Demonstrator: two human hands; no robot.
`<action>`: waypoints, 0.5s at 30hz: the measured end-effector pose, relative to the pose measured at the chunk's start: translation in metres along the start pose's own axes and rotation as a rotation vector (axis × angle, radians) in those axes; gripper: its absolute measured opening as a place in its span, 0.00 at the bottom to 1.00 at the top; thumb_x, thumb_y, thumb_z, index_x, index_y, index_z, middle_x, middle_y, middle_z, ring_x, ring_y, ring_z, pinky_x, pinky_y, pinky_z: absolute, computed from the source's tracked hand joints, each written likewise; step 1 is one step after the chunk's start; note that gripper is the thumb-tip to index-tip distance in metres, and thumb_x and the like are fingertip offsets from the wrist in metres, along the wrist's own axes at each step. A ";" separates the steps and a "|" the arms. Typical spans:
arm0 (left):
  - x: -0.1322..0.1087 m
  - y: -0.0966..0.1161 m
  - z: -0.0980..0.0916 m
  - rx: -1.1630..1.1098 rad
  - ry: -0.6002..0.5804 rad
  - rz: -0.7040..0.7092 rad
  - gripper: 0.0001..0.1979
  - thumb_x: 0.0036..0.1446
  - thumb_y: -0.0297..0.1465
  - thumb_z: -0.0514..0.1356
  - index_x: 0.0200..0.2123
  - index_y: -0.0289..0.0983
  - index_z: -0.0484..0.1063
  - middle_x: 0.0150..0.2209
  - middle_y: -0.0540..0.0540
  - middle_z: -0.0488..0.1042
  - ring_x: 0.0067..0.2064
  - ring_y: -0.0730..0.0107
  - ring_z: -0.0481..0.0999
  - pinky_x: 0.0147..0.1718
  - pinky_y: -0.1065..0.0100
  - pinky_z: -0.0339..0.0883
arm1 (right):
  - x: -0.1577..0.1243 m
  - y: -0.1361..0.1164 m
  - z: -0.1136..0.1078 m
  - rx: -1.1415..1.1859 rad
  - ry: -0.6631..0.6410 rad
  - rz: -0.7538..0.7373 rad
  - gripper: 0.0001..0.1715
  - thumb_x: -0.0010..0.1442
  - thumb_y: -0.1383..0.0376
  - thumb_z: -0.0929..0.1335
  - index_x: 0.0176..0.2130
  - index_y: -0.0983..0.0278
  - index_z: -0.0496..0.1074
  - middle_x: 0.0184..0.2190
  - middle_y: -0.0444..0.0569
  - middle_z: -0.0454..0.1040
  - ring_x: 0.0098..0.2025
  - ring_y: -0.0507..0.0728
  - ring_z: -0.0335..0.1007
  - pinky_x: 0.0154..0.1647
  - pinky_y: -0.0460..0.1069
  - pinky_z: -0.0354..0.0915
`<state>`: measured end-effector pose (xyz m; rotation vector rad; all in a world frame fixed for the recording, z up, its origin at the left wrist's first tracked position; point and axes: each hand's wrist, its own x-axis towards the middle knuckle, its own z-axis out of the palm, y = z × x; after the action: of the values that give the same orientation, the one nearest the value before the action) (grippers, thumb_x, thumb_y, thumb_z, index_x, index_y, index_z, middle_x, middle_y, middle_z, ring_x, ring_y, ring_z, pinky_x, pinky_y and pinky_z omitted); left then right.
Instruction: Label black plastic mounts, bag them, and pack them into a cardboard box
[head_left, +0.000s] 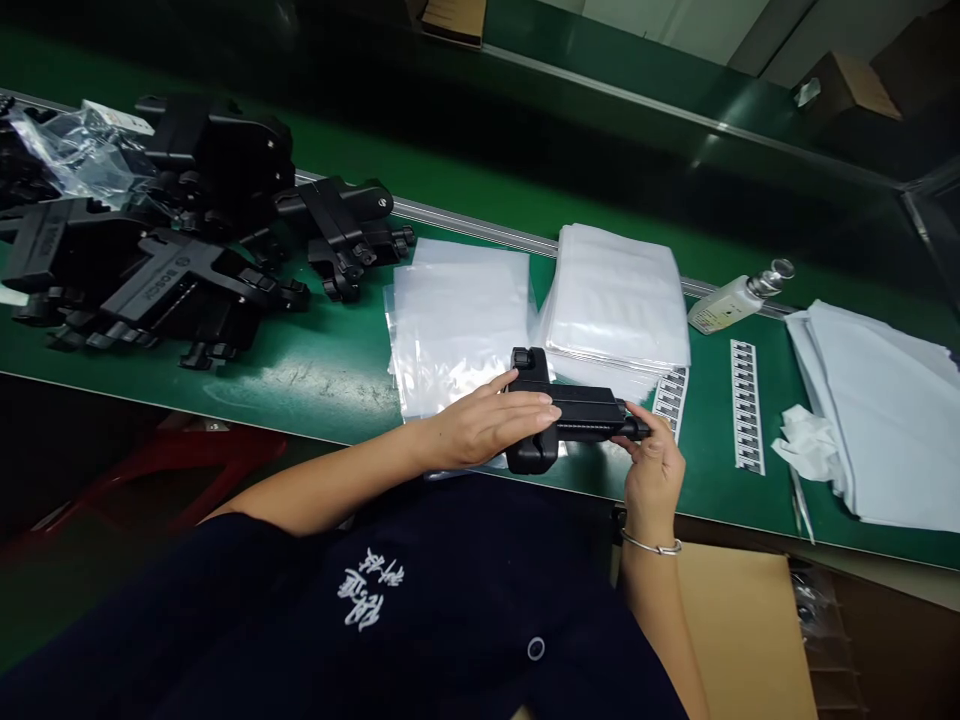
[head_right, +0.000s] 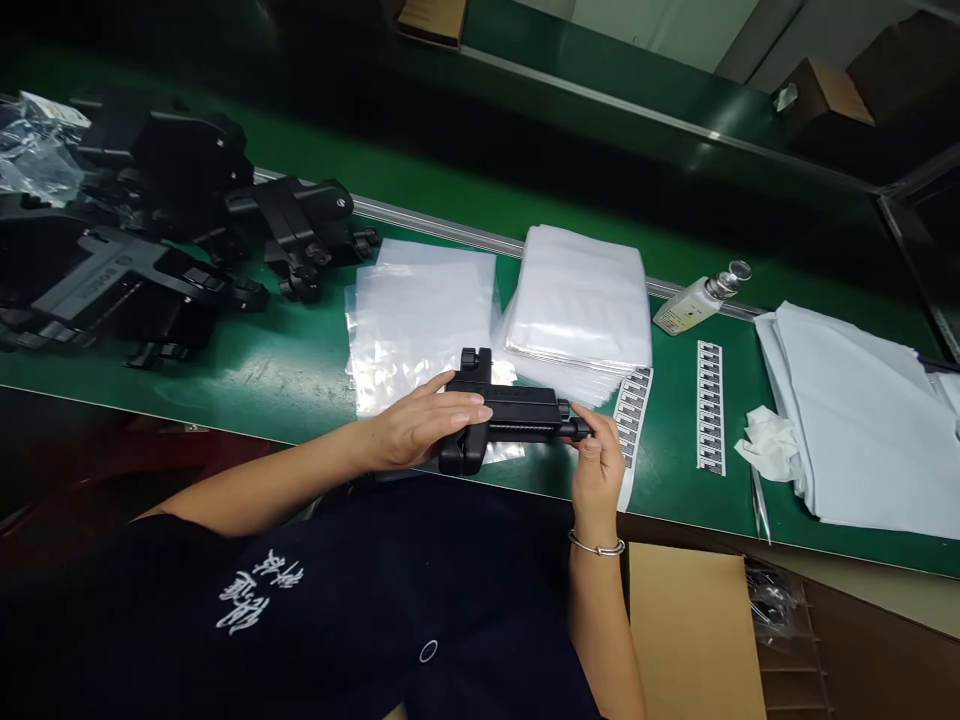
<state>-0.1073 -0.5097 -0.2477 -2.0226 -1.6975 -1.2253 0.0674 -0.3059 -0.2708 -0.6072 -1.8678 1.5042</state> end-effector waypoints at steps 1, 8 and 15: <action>-0.001 0.000 0.000 0.011 -0.014 -0.001 0.25 0.63 0.19 0.50 0.61 0.43 0.57 0.55 0.42 0.75 0.60 0.67 0.70 0.64 0.49 0.56 | 0.000 -0.001 -0.002 -0.036 0.008 0.013 0.24 0.62 0.48 0.65 0.47 0.61 0.76 0.40 0.51 0.74 0.37 0.56 0.72 0.37 0.54 0.72; -0.003 0.001 -0.004 -0.007 0.035 -0.031 0.18 0.61 0.20 0.55 0.53 0.39 0.62 0.56 0.39 0.73 0.61 0.64 0.69 0.56 0.57 0.71 | 0.001 -0.006 -0.006 0.170 -0.090 0.092 0.13 0.60 0.57 0.71 0.45 0.58 0.76 0.35 0.46 0.75 0.33 0.53 0.73 0.38 0.53 0.74; -0.003 -0.002 -0.005 0.120 0.135 0.095 0.13 0.61 0.20 0.55 0.48 0.37 0.61 0.57 0.37 0.69 0.59 0.64 0.71 0.49 0.63 0.77 | 0.000 -0.003 -0.007 0.240 -0.110 -0.024 0.13 0.57 0.62 0.73 0.44 0.57 0.76 0.39 0.46 0.74 0.36 0.53 0.74 0.38 0.52 0.76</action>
<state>-0.1115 -0.5145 -0.2474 -1.8827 -1.5557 -1.1715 0.0724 -0.3020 -0.2671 -0.3959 -1.7316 1.7435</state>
